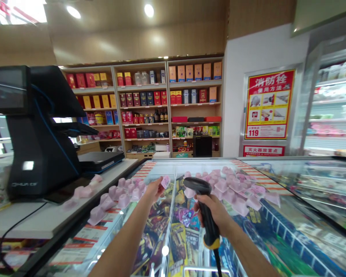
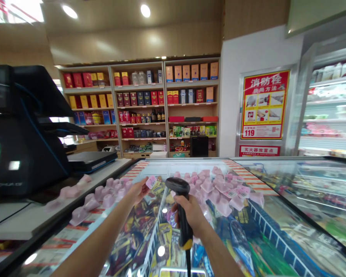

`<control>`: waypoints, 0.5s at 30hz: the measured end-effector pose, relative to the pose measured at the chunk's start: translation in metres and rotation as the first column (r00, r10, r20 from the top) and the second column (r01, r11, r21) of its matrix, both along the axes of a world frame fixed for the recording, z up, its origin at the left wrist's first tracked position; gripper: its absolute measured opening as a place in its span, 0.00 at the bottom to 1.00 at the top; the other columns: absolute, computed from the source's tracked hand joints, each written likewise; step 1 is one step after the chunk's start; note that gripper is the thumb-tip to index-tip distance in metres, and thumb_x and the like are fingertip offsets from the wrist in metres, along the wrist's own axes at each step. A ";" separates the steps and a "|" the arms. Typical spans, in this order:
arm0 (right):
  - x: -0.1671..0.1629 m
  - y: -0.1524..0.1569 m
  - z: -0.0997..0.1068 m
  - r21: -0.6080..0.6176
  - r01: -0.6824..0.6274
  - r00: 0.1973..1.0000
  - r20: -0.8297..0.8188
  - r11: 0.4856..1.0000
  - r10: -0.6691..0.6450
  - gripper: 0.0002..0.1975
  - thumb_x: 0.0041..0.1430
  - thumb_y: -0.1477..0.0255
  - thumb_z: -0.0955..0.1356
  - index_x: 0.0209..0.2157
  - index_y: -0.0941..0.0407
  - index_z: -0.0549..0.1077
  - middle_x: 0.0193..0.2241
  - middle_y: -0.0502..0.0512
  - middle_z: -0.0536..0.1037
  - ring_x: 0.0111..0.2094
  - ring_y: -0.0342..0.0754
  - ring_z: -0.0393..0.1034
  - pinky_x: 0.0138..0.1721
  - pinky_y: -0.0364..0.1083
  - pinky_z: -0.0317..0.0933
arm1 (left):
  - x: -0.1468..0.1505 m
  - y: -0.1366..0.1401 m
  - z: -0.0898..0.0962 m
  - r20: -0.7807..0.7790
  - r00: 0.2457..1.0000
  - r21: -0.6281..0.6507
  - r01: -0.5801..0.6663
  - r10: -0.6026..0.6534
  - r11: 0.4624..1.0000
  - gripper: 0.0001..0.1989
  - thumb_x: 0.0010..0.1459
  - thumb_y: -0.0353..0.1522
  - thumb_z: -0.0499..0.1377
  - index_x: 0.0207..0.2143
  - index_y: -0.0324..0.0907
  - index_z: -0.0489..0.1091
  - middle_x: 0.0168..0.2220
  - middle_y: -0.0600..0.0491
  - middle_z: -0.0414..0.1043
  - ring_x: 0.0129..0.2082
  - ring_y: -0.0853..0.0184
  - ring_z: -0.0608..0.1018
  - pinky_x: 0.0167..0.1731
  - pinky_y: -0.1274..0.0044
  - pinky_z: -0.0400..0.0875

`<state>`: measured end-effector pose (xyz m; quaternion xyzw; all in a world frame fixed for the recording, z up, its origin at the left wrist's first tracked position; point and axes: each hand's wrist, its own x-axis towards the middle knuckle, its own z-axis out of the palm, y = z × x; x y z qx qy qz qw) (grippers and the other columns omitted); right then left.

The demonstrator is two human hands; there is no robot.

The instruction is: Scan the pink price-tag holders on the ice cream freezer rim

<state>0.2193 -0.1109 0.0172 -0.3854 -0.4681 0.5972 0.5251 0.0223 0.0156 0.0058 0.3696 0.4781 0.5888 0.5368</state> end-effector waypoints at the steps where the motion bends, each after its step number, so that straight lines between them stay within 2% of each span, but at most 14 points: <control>1: -0.004 -0.002 -0.001 0.001 -0.028 0.999 0.016 1.000 0.028 0.13 0.44 0.63 0.63 0.26 0.61 0.65 0.15 0.49 0.69 0.10 0.39 0.58 0.11 0.40 0.54 | -0.005 0.002 0.003 0.026 1.000 -0.018 -0.007 0.008 1.000 0.12 0.55 0.34 0.51 0.39 0.37 0.64 0.36 0.52 0.67 0.31 0.72 0.71 0.29 0.75 0.69; 5: -0.015 -0.009 -0.003 0.014 -0.110 0.993 0.043 0.994 0.109 0.13 0.44 0.63 0.63 0.26 0.60 0.65 0.16 0.48 0.69 0.11 0.38 0.58 0.11 0.40 0.53 | -0.017 0.009 0.009 0.082 0.996 -0.070 -0.013 0.019 0.997 0.13 0.55 0.35 0.51 0.42 0.38 0.63 0.39 0.50 0.66 0.33 0.70 0.71 0.32 0.73 0.69; 8: -0.017 -0.012 -0.001 0.018 -0.119 0.992 0.041 0.993 0.118 0.12 0.44 0.64 0.63 0.26 0.59 0.63 0.17 0.48 0.69 0.11 0.38 0.58 0.10 0.39 0.53 | -0.019 0.012 0.009 0.098 0.995 -0.085 -0.025 0.034 0.996 0.14 0.54 0.35 0.51 0.43 0.38 0.62 0.41 0.50 0.66 0.35 0.69 0.71 0.34 0.72 0.68; 15: -0.015 -0.011 -0.001 0.015 -0.125 0.991 0.038 0.992 0.125 0.11 0.45 0.65 0.63 0.27 0.59 0.63 0.17 0.48 0.68 0.11 0.38 0.59 0.10 0.39 0.54 | -0.018 0.017 0.004 0.031 0.999 -0.085 -0.034 0.037 0.996 0.14 0.55 0.35 0.50 0.42 0.38 0.63 0.39 0.50 0.66 0.33 0.70 0.71 0.32 0.73 0.69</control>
